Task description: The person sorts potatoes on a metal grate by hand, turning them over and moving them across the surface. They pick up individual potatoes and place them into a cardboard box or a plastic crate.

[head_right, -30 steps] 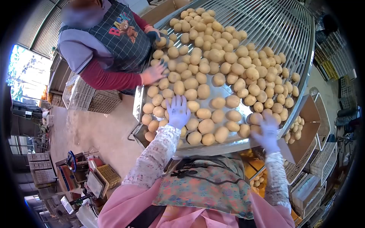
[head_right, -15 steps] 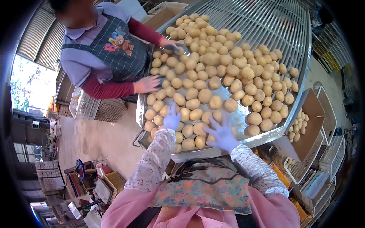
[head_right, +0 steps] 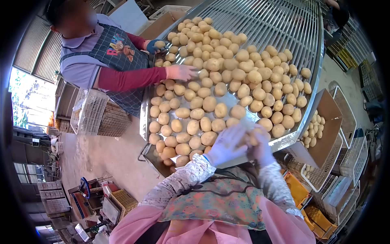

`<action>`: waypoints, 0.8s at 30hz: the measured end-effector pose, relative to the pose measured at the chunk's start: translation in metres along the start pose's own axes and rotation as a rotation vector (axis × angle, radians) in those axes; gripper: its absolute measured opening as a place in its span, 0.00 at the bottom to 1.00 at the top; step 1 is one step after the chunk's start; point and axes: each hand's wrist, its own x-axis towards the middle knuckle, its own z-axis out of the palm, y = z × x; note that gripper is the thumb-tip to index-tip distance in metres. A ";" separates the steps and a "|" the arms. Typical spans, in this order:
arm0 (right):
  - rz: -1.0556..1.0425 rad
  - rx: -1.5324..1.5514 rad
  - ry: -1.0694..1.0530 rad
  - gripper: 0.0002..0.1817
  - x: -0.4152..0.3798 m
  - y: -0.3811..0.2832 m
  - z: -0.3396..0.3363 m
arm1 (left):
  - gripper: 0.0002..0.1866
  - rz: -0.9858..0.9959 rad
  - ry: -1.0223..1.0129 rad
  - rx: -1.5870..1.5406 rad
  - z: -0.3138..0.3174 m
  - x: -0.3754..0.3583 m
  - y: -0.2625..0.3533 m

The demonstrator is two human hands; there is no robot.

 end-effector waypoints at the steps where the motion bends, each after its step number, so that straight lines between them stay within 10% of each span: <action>1: -0.040 -0.048 0.145 0.21 -0.005 -0.014 -0.022 | 0.31 0.145 0.037 0.132 -0.008 0.001 0.006; 5: -0.514 0.236 0.324 0.26 -0.037 -0.124 -0.122 | 0.34 -0.012 -0.068 0.307 -0.051 -0.119 -0.087; 7: -0.721 -0.631 0.655 0.30 -0.033 -0.130 -0.298 | 0.35 -0.112 -0.118 0.262 -0.092 -0.152 -0.101; 10: -0.773 -0.891 0.943 0.34 -0.029 -0.143 -0.239 | 0.36 -0.206 -0.218 0.579 -0.102 -0.178 -0.125; 12: -0.717 -1.064 0.567 0.37 -0.014 -0.115 -0.170 | 0.37 -0.443 0.178 0.563 -0.082 -0.152 -0.130; 17: -0.655 -1.806 -0.221 0.40 0.028 -0.073 -0.013 | 0.37 -0.710 0.110 0.626 -0.019 -0.100 -0.092; 19: -0.742 -1.886 -0.436 0.42 0.051 -0.054 0.003 | 0.38 -0.392 0.100 0.414 -0.008 -0.127 -0.092; 24: -0.700 -1.938 -0.768 0.46 0.050 0.008 0.068 | 0.37 -0.356 -0.028 0.485 -0.080 -0.190 -0.081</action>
